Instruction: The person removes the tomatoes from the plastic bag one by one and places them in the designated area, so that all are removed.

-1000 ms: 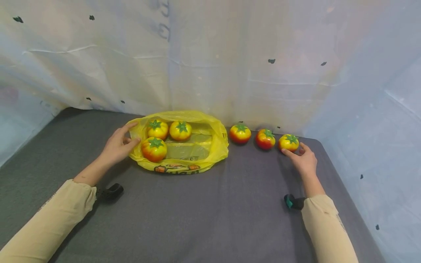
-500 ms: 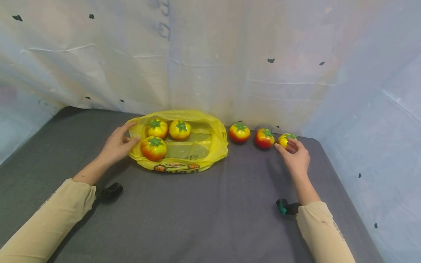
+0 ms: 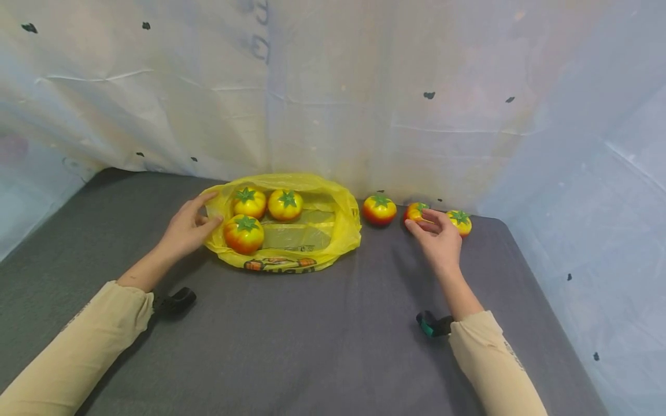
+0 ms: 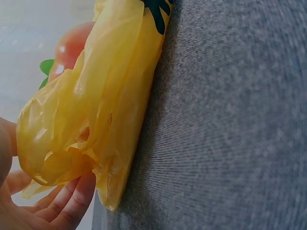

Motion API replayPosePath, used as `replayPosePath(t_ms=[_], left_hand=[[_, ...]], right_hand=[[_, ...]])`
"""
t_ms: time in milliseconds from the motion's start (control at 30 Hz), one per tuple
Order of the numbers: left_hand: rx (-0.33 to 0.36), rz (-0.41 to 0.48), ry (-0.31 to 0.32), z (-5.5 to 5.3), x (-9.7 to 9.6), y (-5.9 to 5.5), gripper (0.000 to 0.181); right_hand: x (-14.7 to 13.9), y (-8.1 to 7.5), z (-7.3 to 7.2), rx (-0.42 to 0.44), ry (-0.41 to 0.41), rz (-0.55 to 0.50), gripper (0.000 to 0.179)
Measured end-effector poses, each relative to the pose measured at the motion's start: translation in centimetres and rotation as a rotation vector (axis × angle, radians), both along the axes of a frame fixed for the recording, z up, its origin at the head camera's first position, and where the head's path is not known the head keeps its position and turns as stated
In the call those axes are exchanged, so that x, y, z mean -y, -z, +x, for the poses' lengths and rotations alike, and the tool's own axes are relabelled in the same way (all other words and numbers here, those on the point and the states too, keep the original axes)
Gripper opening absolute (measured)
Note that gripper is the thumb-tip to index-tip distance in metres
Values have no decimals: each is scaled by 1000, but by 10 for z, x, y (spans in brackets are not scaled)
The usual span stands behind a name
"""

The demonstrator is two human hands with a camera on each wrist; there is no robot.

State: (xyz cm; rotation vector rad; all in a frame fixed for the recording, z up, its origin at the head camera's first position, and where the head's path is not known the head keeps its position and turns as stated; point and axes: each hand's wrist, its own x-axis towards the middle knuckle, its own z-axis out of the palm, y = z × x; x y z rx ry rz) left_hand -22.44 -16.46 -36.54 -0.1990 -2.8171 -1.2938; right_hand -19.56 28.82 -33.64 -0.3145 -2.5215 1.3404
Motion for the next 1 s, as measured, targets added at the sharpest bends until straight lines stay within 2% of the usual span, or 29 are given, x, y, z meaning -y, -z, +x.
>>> replayPosePath(t_ms=[300, 600, 1000], left_hand=[[-9, 1, 4, 0, 0, -2, 58], [-11, 0, -1, 0, 1, -1, 58], [-27, -8, 12, -1, -1, 0, 58]], right_hand=[[23, -2, -9, -4, -49, -4, 58], [47, -3, -16, -44, -123, -21, 54], [83, 3, -25, -79, -253, -120, 46]])
